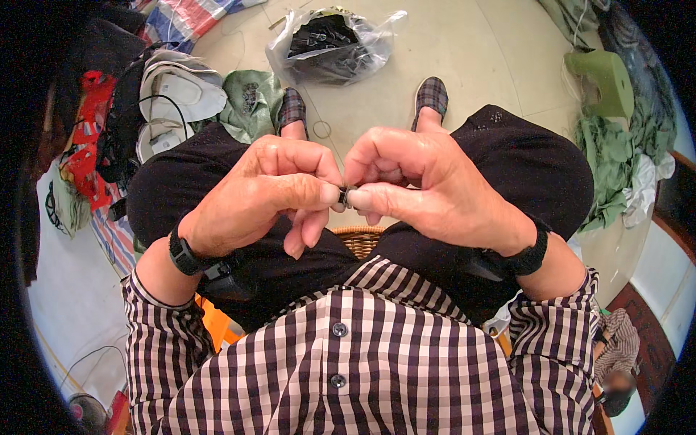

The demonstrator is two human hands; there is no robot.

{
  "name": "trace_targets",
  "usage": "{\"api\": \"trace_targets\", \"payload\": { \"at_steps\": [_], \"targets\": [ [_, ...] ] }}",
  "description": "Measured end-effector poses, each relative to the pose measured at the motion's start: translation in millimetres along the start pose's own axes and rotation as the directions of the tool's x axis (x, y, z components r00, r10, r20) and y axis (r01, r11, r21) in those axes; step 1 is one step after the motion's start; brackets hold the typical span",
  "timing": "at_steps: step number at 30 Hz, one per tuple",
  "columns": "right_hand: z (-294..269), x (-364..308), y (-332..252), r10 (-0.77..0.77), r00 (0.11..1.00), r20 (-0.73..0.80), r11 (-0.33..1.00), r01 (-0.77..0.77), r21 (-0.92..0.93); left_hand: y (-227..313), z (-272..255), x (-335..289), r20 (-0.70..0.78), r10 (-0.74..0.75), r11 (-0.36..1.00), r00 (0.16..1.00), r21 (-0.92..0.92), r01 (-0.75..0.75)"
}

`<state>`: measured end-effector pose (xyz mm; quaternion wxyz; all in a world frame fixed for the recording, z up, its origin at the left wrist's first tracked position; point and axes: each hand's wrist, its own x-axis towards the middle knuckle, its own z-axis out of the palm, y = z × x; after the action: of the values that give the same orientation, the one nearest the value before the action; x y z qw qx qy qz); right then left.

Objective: Manually assemble and connect black plastic shoe straps and buckles.

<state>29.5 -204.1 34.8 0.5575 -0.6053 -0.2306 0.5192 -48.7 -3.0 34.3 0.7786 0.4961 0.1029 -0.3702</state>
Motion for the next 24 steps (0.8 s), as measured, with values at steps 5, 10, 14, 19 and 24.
{"api": "trace_targets", "payload": {
  "at_steps": [5,10,14,19,24],
  "targets": [
    [3.6,4.1,0.3,-0.420,0.907,-0.011,0.764,0.347,-0.545,-7.9,1.3,3.4,0.048,0.055,0.978,0.997,-0.202,-0.044],
    [-2.3,-0.3,1.5,-0.477,0.878,-0.030,0.734,0.380,-0.563,-6.7,0.5,4.7,0.068,0.087,0.972,0.994,-0.224,-0.070],
    [-2.9,-2.0,1.5,-0.446,0.895,-0.029,0.774,0.369,-0.515,-7.8,0.6,4.9,0.094,0.110,0.965,0.989,-0.249,-0.084],
    [-0.5,-1.0,3.7,-0.475,0.880,0.000,0.760,0.410,-0.504,-7.5,1.9,3.6,0.117,0.096,0.969,0.989,-0.240,-0.065],
    [-0.6,-7.3,4.4,-0.290,0.954,-0.079,0.930,0.262,-0.259,-3.6,1.4,-0.9,0.128,0.079,0.963,0.989,-0.265,-0.042]
  ]
}}
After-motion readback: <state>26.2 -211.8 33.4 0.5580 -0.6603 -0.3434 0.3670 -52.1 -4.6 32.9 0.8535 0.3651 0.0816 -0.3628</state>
